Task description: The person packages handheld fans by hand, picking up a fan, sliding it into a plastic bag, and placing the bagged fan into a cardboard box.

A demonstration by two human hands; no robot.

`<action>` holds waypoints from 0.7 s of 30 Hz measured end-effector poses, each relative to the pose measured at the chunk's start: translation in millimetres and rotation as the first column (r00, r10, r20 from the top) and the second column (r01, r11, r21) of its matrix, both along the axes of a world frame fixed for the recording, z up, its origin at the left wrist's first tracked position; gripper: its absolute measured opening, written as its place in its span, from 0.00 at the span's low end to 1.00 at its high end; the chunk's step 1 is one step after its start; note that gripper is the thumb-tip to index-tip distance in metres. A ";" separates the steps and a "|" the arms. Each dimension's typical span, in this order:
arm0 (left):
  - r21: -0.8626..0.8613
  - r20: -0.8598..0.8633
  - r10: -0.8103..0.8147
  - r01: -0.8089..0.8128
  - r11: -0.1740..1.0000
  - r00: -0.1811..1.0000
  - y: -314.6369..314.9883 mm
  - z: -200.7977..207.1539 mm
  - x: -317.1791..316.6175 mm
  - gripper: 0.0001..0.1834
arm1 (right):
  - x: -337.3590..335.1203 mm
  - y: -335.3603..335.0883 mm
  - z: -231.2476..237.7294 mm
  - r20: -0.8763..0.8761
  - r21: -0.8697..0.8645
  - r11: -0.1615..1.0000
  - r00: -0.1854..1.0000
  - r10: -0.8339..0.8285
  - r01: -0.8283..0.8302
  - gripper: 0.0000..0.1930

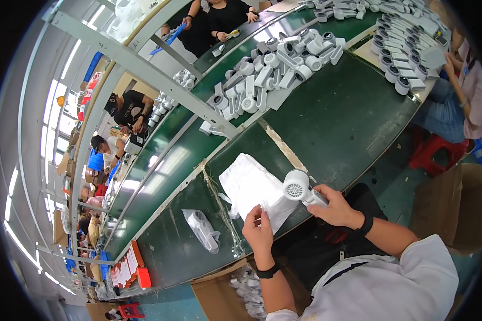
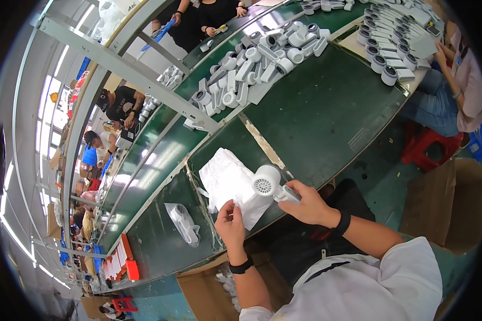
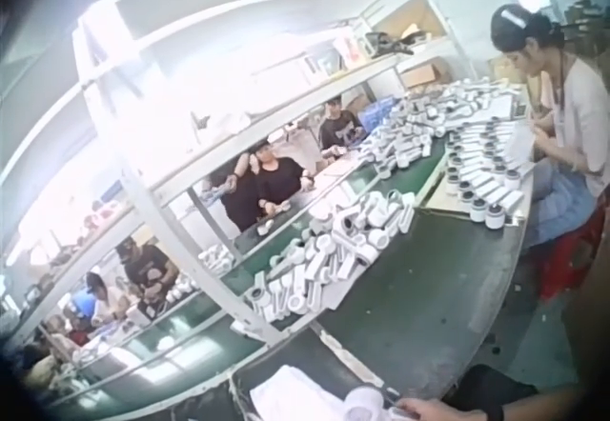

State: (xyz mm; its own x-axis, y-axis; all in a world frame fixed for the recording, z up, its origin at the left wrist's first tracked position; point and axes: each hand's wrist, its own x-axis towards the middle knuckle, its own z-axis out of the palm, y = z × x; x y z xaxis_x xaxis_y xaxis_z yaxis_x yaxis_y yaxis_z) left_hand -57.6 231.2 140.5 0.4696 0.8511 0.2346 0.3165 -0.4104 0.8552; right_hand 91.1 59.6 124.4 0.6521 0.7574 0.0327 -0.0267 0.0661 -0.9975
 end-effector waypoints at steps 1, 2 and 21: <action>-0.060 0.028 -0.002 0.003 0.998 1.000 0.4 0.7 0.0 0.12 | -1.0 -0.2 3.9 -0.066 -0.047 0.998 0.997 0.027 -0.030 0.22; -0.119 0.056 -0.002 0.008 0.993 0.998 0.6 1.7 0.2 0.11 | -2.0 1.0 6.7 -0.132 -0.092 0.994 0.990 0.050 -0.063 0.25; -0.306 0.486 0.049 0.118 0.945 0.873 3.1 12.2 2.4 0.10 | -9.6 87.1 26.6 0.027 -0.059 0.986 0.987 -0.156 0.158 0.23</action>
